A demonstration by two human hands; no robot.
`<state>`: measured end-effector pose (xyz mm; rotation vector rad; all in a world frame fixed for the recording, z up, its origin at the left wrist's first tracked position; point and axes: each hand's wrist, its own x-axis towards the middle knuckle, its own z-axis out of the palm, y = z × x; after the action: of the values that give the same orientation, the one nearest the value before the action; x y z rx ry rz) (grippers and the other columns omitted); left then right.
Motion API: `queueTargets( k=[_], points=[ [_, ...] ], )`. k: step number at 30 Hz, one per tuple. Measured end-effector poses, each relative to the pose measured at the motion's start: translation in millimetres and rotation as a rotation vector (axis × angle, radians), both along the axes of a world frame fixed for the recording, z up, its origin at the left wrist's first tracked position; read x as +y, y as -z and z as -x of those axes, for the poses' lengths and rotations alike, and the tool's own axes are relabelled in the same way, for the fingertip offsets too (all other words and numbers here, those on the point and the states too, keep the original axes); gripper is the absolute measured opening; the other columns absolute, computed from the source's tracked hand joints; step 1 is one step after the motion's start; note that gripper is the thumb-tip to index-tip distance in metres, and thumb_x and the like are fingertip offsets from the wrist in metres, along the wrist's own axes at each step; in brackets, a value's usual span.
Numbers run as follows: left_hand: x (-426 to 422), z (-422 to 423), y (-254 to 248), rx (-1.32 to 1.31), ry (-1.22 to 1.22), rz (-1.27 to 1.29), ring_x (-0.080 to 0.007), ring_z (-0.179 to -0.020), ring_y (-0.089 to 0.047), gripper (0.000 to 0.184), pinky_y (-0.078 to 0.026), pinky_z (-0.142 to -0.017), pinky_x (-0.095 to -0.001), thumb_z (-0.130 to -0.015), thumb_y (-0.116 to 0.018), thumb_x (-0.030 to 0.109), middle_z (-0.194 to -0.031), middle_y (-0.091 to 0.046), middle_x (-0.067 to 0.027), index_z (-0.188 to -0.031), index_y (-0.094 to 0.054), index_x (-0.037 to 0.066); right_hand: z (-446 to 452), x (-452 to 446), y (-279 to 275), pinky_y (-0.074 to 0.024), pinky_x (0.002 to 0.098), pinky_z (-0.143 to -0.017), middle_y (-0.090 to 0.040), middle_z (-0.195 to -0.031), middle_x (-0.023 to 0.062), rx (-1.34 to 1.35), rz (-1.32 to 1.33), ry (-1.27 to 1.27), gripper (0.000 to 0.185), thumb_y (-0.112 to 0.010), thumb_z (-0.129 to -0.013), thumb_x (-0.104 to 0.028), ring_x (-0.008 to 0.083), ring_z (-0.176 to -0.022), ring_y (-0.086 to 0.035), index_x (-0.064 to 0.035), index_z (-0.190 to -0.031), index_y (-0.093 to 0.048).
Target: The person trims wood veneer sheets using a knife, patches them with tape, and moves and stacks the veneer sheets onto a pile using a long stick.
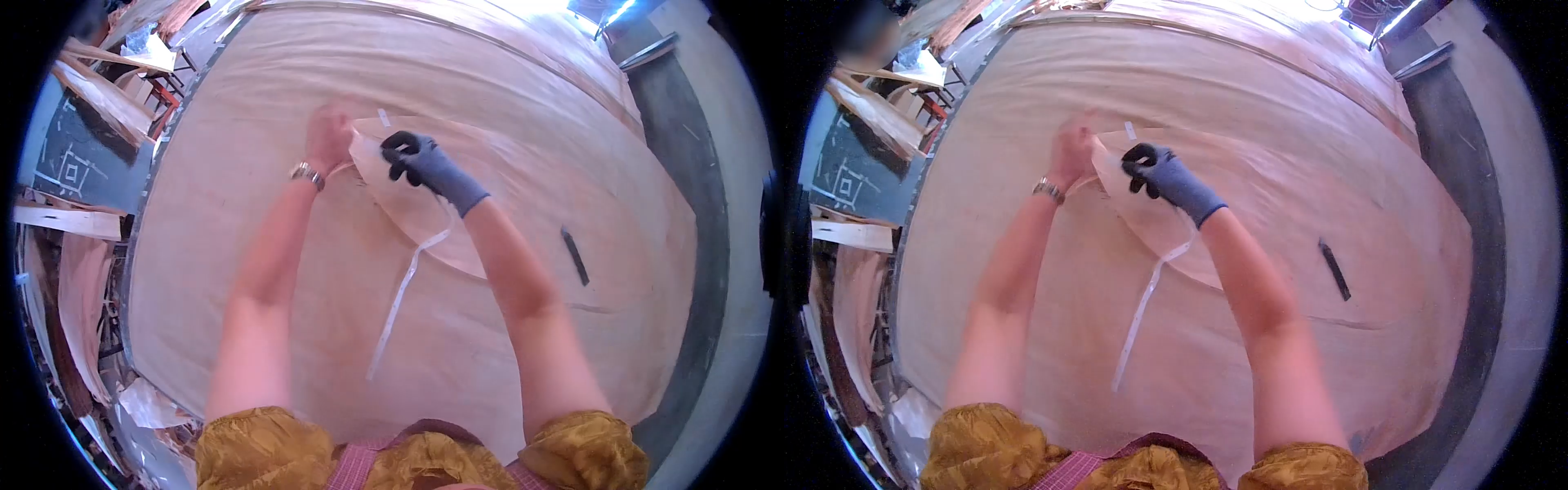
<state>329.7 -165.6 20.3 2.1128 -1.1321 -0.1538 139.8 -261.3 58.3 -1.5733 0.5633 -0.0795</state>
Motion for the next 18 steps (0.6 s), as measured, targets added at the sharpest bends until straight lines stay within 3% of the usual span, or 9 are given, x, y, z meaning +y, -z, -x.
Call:
queueTargets(
  k=[2, 4, 6, 8, 13, 17, 18],
  points=[
    [31, 14, 8, -0.243, -0.258, 0.481, -0.0319, -0.094, -0.061, 0.035, -0.048, -0.080, -0.0417, -0.088, -0.053, 0.013, -0.112, -0.066, -0.0102, -0.122, -0.059, 0.009, -15, 14, 1, -0.0474, 0.0316, -0.049, -0.068, -0.077, 0.0107, 0.160, 0.154, -0.068, 0.031, -0.068, -0.086, -0.029, 0.0177, -0.062, -0.064, -0.0026, -0.101, -0.063],
    [67, 57, 11, -0.292, -0.060, 0.248, -0.0289, -0.103, -0.059, 0.039, -0.045, -0.086, -0.0424, -0.086, -0.057, 0.011, -0.111, -0.066, -0.0103, -0.125, -0.057, 0.009, -29, 18, 24, -0.0514, 0.0393, -0.061, -0.069, -0.085, 0.0151, 0.244, 0.503, -0.101, 0.034, -0.067, -0.084, -0.033, 0.0251, -0.074, -0.066, -0.0024, -0.099, -0.063],
    [87, 103, -12, -0.245, 0.041, -0.176, -0.0247, -0.115, -0.054, 0.044, -0.038, -0.095, -0.0427, -0.085, -0.061, 0.016, -0.122, -0.062, -0.0093, -0.129, -0.055, 0.012, -30, 20, 26, -0.0525, 0.0444, -0.072, -0.069, -0.092, 0.0186, 0.381, 0.740, -0.108, 0.037, -0.066, -0.082, -0.036, 0.0311, -0.085, -0.067, -0.0021, -0.098, -0.064],
    [95, 113, -5, -0.343, 0.067, -0.084, -0.0236, -0.120, -0.050, 0.046, -0.034, -0.098, -0.0432, -0.086, -0.061, 0.021, -0.129, -0.057, -0.0076, -0.131, -0.054, 0.015, -21, 26, 8, -0.0510, 0.0470, -0.083, -0.068, -0.099, 0.0213, 0.571, 0.857, -0.099, 0.039, -0.065, -0.081, -0.038, 0.0359, -0.094, -0.065, -0.0018, -0.095, -0.064],
    [100, 118, 0, -0.421, 0.081, -0.107, -0.0240, -0.125, -0.044, 0.049, -0.029, -0.102, -0.0422, -0.086, -0.062, 0.030, -0.140, -0.049, -0.0046, -0.133, -0.054, 0.020, 47, 49, 26, -0.0518, 0.0462, -0.076, -0.068, -0.091, 0.0203, 0.315, 0.725, -0.041, 0.026, -0.061, -0.084, -0.028, 0.0351, -0.090, -0.065, -0.0047, -0.094, -0.064],
    [96, 115, 15, -0.484, 0.070, -0.137, -0.0243, -0.124, -0.044, 0.049, -0.029, -0.102, -0.0441, -0.085, -0.062, 0.034, -0.141, -0.048, -0.0031, -0.132, -0.055, 0.023, 75, 122, 15, -0.0510, 0.0451, -0.068, -0.067, -0.085, 0.0200, 0.216, 0.858, 0.193, 0.013, -0.056, -0.087, -0.016, 0.0368, -0.077, -0.065, -0.0063, -0.093, -0.062],
    [97, 115, 18, -0.513, 0.064, -0.149, -0.0243, -0.124, -0.044, 0.049, -0.029, -0.102, -0.0446, -0.085, -0.062, 0.035, -0.141, -0.048, -0.0027, -0.132, -0.055, 0.023, 83, 141, -6, -0.0505, 0.0406, -0.063, -0.068, -0.083, 0.0175, 0.116, 0.567, 0.221, 0.013, -0.056, -0.087, -0.014, 0.0322, -0.070, -0.064, -0.0058, -0.097, -0.061]
  ],
)
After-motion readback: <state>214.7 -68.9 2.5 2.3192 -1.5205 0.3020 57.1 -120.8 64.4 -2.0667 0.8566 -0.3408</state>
